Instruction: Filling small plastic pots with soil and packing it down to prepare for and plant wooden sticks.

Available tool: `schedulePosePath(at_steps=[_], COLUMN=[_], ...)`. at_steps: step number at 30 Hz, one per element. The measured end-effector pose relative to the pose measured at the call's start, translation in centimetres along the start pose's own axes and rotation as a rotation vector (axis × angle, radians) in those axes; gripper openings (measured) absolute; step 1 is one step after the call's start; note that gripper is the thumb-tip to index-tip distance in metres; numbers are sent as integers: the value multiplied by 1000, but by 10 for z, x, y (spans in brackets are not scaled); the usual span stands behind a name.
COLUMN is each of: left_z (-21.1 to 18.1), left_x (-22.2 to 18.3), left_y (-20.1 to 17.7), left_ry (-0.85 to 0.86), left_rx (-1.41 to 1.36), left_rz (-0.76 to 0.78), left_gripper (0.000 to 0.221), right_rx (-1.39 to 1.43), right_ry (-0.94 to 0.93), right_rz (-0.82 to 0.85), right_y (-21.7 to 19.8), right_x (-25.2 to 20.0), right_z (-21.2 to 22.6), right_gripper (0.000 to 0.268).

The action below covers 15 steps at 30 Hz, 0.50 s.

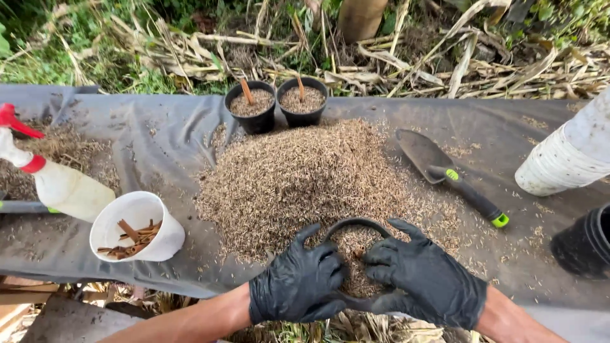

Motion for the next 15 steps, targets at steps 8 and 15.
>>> schedulePosePath(at_steps=[8,15], left_z=[-3,18], left_x=[4,-21], left_y=[-2,46], left_ry=[57,67], left_rx=[51,201], left_rz=[-10,-141], left_gripper=[37,37], right_rx=[-269,-346], right_ry=[105,803], right_rz=[-47,-66], right_y=[-12,-106], right_x=[-24,-152], right_z=[-37,-112], right_gripper=[20,21])
Point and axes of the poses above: each hand's wrist, its own x-axis towards the middle knuckle, its own y-axis out of the palm, z = x × y, the point moved 10 cm from there along x, towards the middle knuckle, and after that the axes turned 6 degrees about -x, right-handed, at the moved point
